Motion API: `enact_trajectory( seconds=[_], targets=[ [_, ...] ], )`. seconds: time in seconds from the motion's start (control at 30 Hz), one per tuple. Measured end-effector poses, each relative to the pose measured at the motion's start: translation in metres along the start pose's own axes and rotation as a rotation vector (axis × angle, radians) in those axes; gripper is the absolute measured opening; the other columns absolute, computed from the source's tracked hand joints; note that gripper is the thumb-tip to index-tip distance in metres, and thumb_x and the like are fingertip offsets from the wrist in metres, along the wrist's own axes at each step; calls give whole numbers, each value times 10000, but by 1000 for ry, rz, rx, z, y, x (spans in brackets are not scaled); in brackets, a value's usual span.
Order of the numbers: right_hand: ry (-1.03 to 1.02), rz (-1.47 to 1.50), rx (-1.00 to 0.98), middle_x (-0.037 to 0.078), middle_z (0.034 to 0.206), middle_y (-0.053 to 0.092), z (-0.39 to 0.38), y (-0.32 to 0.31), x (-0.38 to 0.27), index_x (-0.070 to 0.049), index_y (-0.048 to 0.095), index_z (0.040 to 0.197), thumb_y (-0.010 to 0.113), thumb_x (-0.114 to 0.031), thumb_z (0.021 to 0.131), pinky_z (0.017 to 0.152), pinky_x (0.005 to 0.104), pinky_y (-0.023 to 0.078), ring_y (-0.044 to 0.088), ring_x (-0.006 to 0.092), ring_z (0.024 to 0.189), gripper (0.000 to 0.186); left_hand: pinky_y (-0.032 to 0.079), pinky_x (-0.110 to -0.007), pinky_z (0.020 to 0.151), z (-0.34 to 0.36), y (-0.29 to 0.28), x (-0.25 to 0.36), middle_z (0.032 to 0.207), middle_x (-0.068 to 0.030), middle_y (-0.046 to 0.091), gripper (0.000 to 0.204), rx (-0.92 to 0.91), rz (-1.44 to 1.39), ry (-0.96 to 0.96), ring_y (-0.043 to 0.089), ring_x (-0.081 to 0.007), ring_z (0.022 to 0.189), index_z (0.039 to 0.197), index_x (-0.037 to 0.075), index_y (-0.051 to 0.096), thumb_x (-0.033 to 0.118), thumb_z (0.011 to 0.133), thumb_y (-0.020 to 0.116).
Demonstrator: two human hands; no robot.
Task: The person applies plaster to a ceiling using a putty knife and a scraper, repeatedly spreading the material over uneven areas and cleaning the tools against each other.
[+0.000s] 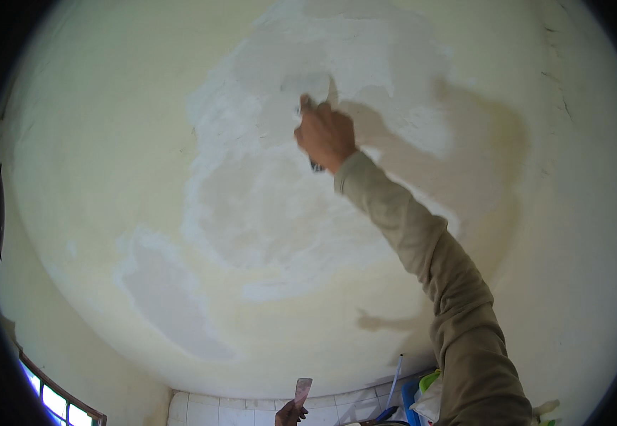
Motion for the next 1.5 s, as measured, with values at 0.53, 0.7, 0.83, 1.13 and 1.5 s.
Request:
enact_trajectory(
  seconds=[0.53, 0.7, 0.83, 1.13, 1.5],
  targets=[
    [-206, -60, 122, 206, 912, 663, 73, -55, -42, -61, 585, 1271, 570, -212, 815, 742, 443, 516, 642, 358, 838, 481, 449, -281, 622, 11, -5, -22, 810, -52, 633, 261, -65, -42, 66, 543, -127, 694, 1139, 16, 623, 174, 979, 491],
    [-239, -123, -39, 200, 927, 656, 62, -14, -61, -59, 566, 1274, 558, -172, 818, 706, 440, 526, 650, 347, 784, 470, 444, -282, 613, 21, 2, -25, 791, -40, 622, 256, -71, -93, 97, 537, -127, 688, 1129, 13, 624, 176, 976, 499],
    [-292, -201, -87, 204, 912, 627, 2, 7, -43, -49, 541, 1286, 582, -128, 800, 618, 428, 518, 641, 330, 713, 494, 440, -280, 608, 19, 1, -15, 774, -39, 616, 236, -90, -85, 72, 536, -125, 683, 1084, 13, 629, 173, 974, 495],
    [-285, -259, 73, 192, 814, 642, 6, -31, -4, -37, 584, 1143, 581, -137, 789, 594, 445, 518, 649, 352, 661, 368, 437, -282, 586, 40, -14, -25, 754, -45, 614, 225, -136, -72, 26, 539, -131, 659, 1005, 23, 638, 187, 980, 484],
    [-69, -235, -382, 200, 890, 656, -25, 21, -19, -8, 570, 1241, 569, -146, 795, 695, 461, 516, 649, 351, 806, 467, 444, -280, 588, 47, -8, -18, 774, -43, 632, 225, -101, -76, 68, 552, -120, 673, 1043, 26, 633, 182, 974, 486]
  ],
)
Point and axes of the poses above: each hand's wrist, its own z-axis towards the middle knuckle, its own y-axis out of the palm, x = y × z, the point moved 7 cm from there along z, towards the middle knuckle
